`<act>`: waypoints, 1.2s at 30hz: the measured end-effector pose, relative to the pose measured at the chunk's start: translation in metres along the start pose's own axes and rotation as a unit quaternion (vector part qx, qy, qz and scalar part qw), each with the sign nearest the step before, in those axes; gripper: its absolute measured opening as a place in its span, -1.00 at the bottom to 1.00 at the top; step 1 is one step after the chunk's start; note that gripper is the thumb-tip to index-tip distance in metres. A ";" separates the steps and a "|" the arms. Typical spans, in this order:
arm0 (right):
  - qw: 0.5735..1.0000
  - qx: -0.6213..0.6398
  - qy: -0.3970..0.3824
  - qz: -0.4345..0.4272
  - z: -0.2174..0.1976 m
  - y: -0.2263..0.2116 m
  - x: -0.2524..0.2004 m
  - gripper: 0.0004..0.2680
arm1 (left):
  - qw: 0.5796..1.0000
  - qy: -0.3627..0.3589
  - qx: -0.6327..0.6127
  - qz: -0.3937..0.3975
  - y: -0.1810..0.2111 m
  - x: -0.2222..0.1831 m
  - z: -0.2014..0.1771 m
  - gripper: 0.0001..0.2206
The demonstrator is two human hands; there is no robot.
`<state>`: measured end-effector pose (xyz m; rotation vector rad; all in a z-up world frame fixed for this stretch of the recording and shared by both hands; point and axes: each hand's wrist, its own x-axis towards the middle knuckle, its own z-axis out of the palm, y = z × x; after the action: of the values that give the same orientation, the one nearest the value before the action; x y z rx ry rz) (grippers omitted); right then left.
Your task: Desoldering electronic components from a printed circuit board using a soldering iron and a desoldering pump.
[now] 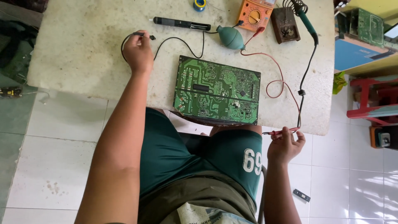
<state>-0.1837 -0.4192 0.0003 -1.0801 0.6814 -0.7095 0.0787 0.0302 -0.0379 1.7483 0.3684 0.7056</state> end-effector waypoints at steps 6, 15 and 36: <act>0.989 0.018 -0.062 0.132 -0.033 -0.001 0.025 -0.56 | 0.991 0.067 -0.105 -0.041 0.018 0.013 -0.004 -0.80; 0.910 0.159 -0.326 0.201 -0.021 0.009 0.038 -0.84 | 0.942 0.022 -0.335 -0.011 0.099 0.005 -0.058 -0.86; 0.967 0.078 -0.240 -0.031 0.091 0.084 0.111 -0.86 | 0.867 -0.387 -0.303 0.085 0.115 -0.125 0.046 -0.93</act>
<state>-0.0311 -0.4331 -0.0655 -1.0774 0.1734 -0.5152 -0.0011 -0.1111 0.0305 1.3132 -0.5244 0.1494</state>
